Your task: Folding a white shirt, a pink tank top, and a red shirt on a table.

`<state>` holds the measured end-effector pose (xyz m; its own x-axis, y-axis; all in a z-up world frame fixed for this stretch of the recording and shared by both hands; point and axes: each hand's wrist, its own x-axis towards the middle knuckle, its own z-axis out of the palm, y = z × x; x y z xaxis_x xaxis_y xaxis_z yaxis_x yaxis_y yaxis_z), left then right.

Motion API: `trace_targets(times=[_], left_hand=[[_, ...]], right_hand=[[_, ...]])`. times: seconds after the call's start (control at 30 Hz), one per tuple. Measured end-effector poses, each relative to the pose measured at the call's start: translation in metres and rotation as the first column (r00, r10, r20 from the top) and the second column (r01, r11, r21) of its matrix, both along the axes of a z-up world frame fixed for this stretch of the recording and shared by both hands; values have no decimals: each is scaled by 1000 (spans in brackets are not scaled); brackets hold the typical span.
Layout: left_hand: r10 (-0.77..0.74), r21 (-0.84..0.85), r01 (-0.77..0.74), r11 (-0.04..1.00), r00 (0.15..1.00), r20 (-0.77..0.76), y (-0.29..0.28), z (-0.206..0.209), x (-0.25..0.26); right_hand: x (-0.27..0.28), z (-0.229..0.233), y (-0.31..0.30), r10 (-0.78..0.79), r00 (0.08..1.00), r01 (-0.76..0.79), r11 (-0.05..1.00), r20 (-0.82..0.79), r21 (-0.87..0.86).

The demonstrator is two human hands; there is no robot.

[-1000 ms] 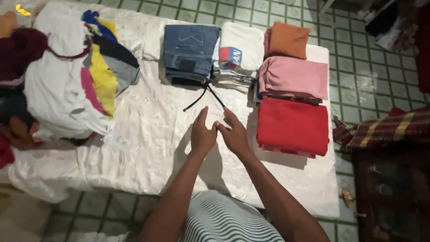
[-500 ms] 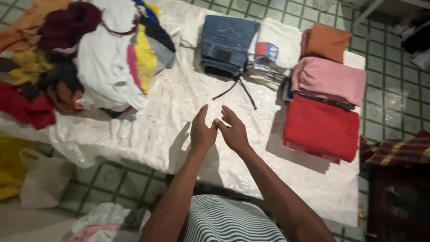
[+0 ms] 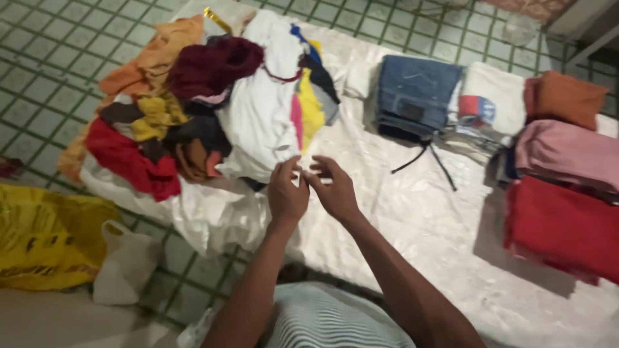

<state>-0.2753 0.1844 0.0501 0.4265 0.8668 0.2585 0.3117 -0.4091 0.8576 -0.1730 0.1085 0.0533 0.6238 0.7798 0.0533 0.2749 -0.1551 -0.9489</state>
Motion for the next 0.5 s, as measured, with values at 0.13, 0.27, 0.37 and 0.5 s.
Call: trace_targets(times=[0.13,0.27,0.37,0.5], left_hand=[[4,131,-12,991,998,61,43,15,-22],[81,229,-94,969,995,66,84,22,-24],[60,231,-74,970,996,65,106,24,-22],[111,356,-123,926,992,55,138,25,-4]], right_hand=[[-20,7,49,1,1000,0,997,-12,72],[-19,5,92,-120,968,72,974,220,213],[-17,2,112,-150,945,73,963,290,259],[-4,3,142,-357,740,222,930,570,293]])
